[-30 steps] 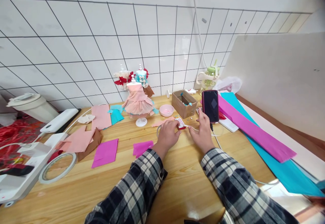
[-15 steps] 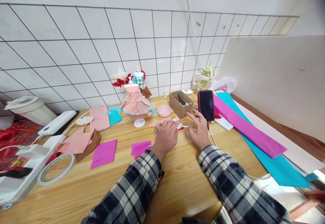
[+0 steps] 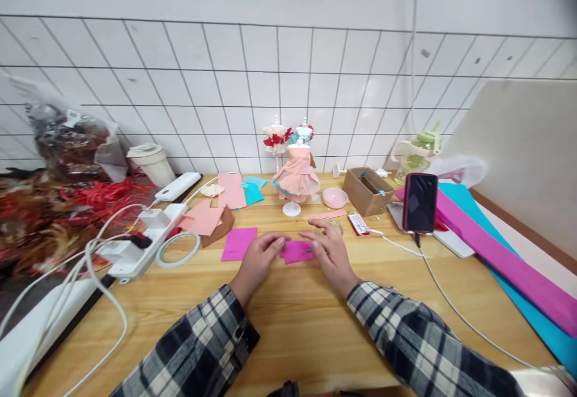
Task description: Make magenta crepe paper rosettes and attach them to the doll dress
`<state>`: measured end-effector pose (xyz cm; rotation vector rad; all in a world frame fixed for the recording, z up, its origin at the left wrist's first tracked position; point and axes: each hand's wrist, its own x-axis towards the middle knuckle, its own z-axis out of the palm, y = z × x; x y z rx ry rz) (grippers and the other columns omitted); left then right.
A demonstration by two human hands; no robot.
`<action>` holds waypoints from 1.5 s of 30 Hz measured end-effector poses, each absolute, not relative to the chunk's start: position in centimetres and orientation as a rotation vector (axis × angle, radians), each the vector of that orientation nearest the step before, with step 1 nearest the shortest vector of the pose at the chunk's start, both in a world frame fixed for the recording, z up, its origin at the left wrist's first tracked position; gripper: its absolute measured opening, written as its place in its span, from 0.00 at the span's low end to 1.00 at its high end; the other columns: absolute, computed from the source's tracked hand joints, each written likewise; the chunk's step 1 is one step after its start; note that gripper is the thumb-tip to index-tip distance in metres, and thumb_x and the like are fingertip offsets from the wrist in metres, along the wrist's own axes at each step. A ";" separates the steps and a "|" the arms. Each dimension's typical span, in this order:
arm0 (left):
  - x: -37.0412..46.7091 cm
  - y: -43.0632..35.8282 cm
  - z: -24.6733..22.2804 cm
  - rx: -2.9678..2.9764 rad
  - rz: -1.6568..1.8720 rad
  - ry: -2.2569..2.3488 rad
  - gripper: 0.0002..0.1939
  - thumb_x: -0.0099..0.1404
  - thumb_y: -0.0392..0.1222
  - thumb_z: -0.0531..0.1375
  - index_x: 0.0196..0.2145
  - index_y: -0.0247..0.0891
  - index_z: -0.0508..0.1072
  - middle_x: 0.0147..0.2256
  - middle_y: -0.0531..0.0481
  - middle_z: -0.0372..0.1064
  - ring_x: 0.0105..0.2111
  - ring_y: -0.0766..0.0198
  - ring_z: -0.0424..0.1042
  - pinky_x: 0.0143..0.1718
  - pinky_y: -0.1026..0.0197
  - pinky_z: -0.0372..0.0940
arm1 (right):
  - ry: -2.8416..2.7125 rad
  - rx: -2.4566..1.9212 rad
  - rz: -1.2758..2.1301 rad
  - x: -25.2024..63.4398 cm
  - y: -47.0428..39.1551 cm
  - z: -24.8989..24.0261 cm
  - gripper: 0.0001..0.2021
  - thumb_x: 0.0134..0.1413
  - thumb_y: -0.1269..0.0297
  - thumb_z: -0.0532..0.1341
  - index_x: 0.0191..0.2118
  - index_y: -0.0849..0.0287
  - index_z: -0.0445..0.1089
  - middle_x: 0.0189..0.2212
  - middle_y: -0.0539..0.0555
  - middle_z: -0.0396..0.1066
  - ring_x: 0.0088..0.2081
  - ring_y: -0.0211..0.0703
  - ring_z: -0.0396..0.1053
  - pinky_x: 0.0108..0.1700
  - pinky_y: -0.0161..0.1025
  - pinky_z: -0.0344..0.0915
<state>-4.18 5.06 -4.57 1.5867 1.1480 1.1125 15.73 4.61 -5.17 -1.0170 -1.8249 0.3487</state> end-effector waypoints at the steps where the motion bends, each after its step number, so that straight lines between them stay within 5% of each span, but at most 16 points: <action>1: -4.3 5.3 -4.4 1.541 1.191 1.184 0.15 0.61 0.49 0.57 0.40 0.36 0.73 0.36 0.47 0.73 0.38 0.60 0.70 0.42 0.59 0.64 | -1.699 -1.030 0.462 14.7 5.1 -5.2 0.15 0.61 0.62 0.51 0.45 0.52 0.74 0.48 0.56 0.65 0.53 0.49 0.60 0.55 0.51 0.57; 6: -3.6 5.5 -4.1 1.571 1.145 1.140 0.18 0.65 0.50 0.52 0.43 0.37 0.74 0.46 0.45 0.72 0.49 0.58 0.67 0.53 0.55 0.59 | -1.389 -0.965 0.794 12.6 6.3 -6.0 0.15 0.60 0.58 0.53 0.44 0.53 0.75 0.48 0.57 0.65 0.54 0.47 0.60 0.58 0.48 0.56; 19: -2.4 5.7 -5.4 1.616 1.195 1.119 0.10 0.59 0.46 0.61 0.32 0.36 0.77 0.40 0.44 0.72 0.44 0.58 0.70 0.51 0.55 0.62 | -1.538 -0.887 1.015 14.0 6.1 -6.2 0.17 0.61 0.55 0.52 0.48 0.53 0.73 0.58 0.56 0.59 0.59 0.49 0.56 0.58 0.49 0.56; 25: -2.9 5.7 -5.5 1.440 1.128 1.122 0.11 0.56 0.47 0.63 0.29 0.36 0.77 0.35 0.47 0.74 0.38 0.59 0.71 0.45 0.57 0.64 | -1.630 -1.220 0.564 14.8 6.6 -6.3 0.17 0.52 0.63 0.59 0.49 0.54 0.70 0.53 0.59 0.61 0.51 0.51 0.63 0.46 0.48 0.66; 32: -3.3 6.1 -6.2 1.341 1.150 1.037 0.17 0.59 0.52 0.60 0.39 0.37 0.78 0.43 0.46 0.75 0.48 0.55 0.69 0.54 0.53 0.59 | -2.044 -1.048 0.031 15.6 6.1 -4.9 0.12 0.55 0.65 0.59 0.43 0.44 0.74 0.46 0.53 0.67 0.48 0.49 0.62 0.52 0.50 0.59; 45: -2.6 5.1 -5.7 1.154 1.148 0.902 0.15 0.57 0.47 0.61 0.37 0.34 0.78 0.41 0.42 0.76 0.43 0.55 0.72 0.50 0.52 0.63 | -2.093 -1.020 -0.135 15.7 4.9 -4.8 0.13 0.58 0.65 0.58 0.45 0.39 0.72 0.50 0.49 0.68 0.51 0.48 0.61 0.56 0.50 0.53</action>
